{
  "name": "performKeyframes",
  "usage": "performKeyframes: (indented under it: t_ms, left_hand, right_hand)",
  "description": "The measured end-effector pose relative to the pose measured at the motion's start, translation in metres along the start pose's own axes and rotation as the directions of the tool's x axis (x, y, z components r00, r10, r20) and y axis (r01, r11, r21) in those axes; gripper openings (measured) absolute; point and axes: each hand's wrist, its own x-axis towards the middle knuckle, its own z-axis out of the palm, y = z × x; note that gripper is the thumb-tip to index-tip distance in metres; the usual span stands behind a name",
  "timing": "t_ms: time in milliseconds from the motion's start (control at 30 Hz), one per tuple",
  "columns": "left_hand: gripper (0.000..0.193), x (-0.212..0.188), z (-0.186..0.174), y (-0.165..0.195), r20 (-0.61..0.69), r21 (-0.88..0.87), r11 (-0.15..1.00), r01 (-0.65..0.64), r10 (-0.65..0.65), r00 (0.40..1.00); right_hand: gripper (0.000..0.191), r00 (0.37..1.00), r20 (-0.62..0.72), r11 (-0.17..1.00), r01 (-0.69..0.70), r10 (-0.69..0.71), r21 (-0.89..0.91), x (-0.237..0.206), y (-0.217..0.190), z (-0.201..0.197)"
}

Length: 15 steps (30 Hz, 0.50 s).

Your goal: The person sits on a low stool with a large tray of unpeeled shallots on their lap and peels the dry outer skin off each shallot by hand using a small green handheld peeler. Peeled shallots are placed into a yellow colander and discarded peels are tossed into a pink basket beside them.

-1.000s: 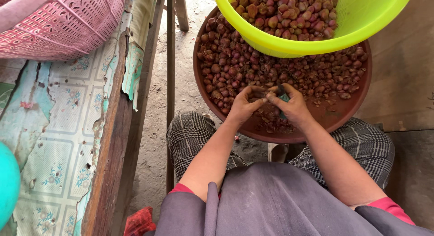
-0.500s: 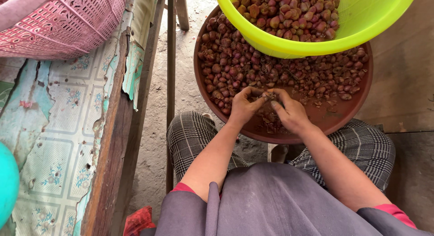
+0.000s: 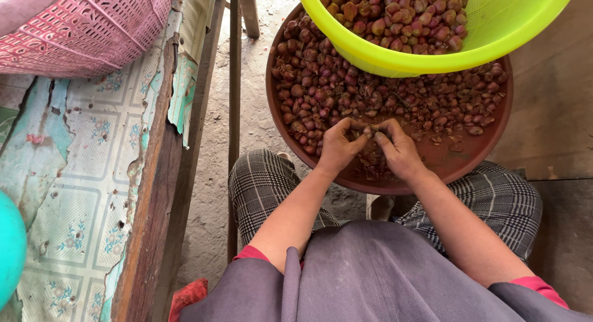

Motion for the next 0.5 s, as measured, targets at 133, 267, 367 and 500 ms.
performKeyframes:
  t_ms: [133,267,367,500]
  left_hand:
    - [0.018,-0.004,0.003,0.010,0.005,0.080,0.979,-0.186,0.186,0.983]
    - [0.022,-0.011,0.011,0.009,0.089,0.248,0.955,-0.164,0.146,0.985]
    - [0.019,-0.007,0.009,-0.005,0.111,0.064,0.969,-0.240,0.232,0.966]
    - [0.011,0.001,0.004,-0.032,0.140,-0.186,0.966,0.182,-0.157,0.978]
  right_hand:
    - [0.018,0.999,0.024,0.997,-0.029,0.027,0.076,0.003,0.011,-0.002]
    - [0.017,1.000,0.011,0.994,0.021,-0.023,0.109,0.008,0.007,-0.006]
    - [0.021,0.932,0.057,0.876,-0.356,0.357,0.326,0.008,0.000,-0.014]
    - [0.031,0.968,0.131,0.934,-0.242,0.213,0.264,0.006,-0.005,-0.016]
